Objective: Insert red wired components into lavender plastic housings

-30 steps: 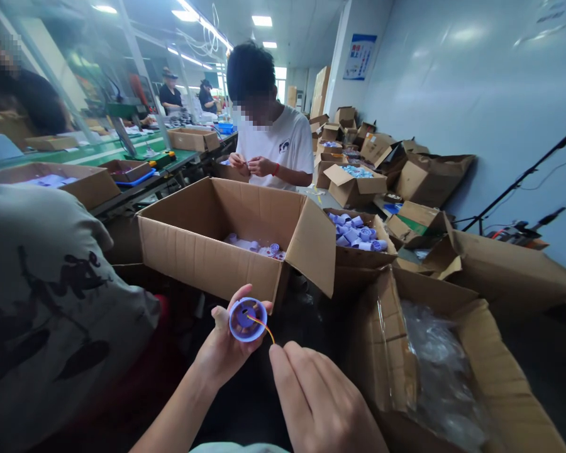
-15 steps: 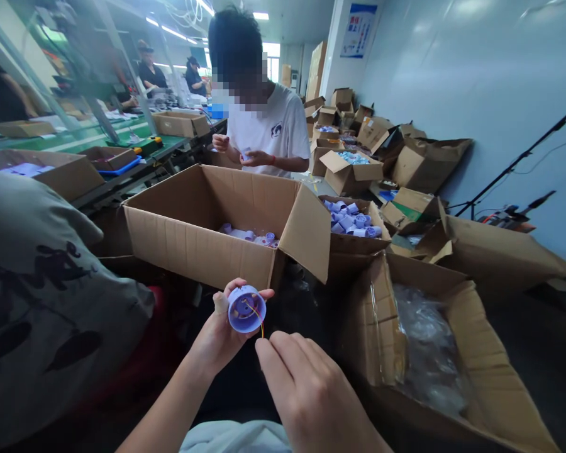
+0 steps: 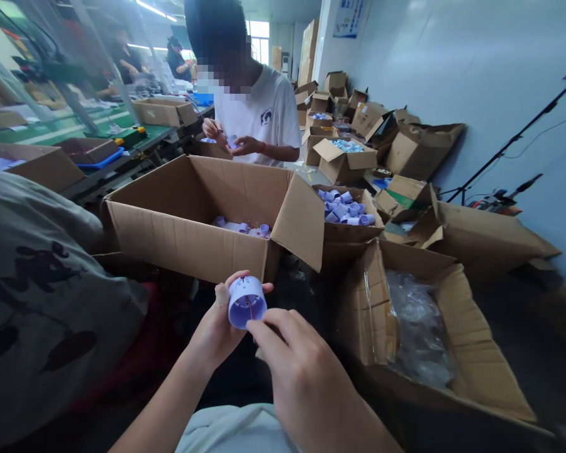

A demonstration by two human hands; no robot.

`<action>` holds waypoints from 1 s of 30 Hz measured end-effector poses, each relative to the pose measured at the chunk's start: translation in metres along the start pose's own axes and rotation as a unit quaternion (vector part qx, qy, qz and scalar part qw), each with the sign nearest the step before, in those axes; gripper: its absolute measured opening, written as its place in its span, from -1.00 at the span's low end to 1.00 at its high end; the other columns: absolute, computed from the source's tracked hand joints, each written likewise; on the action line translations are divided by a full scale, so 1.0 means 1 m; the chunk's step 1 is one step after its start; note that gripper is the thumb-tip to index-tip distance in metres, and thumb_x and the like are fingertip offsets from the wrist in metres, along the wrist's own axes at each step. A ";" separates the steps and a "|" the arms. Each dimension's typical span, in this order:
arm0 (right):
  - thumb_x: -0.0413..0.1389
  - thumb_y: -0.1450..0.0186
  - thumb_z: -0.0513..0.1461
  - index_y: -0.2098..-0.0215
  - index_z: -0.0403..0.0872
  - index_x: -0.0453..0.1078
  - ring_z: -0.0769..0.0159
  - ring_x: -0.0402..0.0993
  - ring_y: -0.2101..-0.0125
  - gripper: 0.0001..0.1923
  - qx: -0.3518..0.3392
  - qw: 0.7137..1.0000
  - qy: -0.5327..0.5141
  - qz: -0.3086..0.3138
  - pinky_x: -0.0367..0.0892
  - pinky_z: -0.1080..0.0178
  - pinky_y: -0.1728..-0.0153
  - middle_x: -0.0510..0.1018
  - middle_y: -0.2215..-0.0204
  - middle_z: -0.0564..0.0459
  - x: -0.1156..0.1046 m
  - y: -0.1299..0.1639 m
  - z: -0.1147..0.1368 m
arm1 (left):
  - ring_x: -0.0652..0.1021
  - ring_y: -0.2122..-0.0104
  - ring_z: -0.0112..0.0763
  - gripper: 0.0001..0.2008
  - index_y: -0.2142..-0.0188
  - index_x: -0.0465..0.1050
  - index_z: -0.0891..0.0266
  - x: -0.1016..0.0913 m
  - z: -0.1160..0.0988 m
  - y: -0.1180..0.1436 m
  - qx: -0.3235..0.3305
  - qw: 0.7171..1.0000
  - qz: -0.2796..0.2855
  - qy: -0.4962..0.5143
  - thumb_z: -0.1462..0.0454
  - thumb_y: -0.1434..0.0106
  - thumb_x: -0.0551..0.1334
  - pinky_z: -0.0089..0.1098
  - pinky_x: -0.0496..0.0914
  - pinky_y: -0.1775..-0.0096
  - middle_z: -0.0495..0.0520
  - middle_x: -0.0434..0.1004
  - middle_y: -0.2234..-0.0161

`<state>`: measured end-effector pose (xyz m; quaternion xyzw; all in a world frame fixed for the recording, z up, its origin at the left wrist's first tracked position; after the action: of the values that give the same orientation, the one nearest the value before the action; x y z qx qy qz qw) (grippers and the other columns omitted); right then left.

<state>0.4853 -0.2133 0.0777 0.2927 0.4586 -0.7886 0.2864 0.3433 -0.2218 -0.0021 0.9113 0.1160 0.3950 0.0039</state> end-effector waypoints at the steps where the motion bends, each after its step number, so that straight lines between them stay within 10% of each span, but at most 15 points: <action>1: -0.09 -0.27 -0.48 0.06 -0.15 0.39 0.29 0.45 0.24 -0.64 -0.001 1.000 0.013 -0.023 0.47 0.28 0.24 0.48 0.21 -0.07 -0.001 0.000 -0.002 | 0.57 0.29 -0.35 -0.50 0.04 0.29 0.13 0.001 0.001 0.000 -0.005 1.000 -0.001 -0.001 -0.07 -0.12 0.24 -0.41 0.43 0.28 0.15 0.56 0.19; 12: 0.18 -0.20 -0.37 0.33 -0.08 0.43 0.25 0.36 0.27 -0.90 0.082 0.970 0.060 -0.223 0.40 0.21 0.29 0.43 0.31 -0.01 0.015 0.004 -0.015 | 0.56 0.23 -0.35 -0.56 0.00 0.34 0.13 0.018 0.011 0.007 -0.025 0.999 -0.013 0.019 0.01 -0.18 0.23 -0.44 0.43 0.24 0.13 0.56 0.21; 30: 0.14 -0.23 -0.36 0.30 -0.09 0.45 0.29 0.46 0.24 -0.91 0.133 0.966 0.032 -0.217 0.44 0.25 0.22 0.50 0.26 -0.04 0.017 0.005 -0.013 | 0.52 0.11 -0.22 -0.57 0.10 0.47 0.28 0.025 0.011 0.004 -0.041 0.999 -0.015 0.026 0.01 -0.21 0.21 -0.33 0.42 0.10 0.16 0.55 0.11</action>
<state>0.4800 -0.2066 0.0569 0.2469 0.4111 -0.8760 0.0518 0.3688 -0.2199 0.0087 0.8982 0.1130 0.4225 0.0438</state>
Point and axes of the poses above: each hand's wrist, its own y-axis away from the middle knuckle, its own x-axis out of the palm, z = x × y, the point moved 4 cm from there along -y, towards the middle knuckle
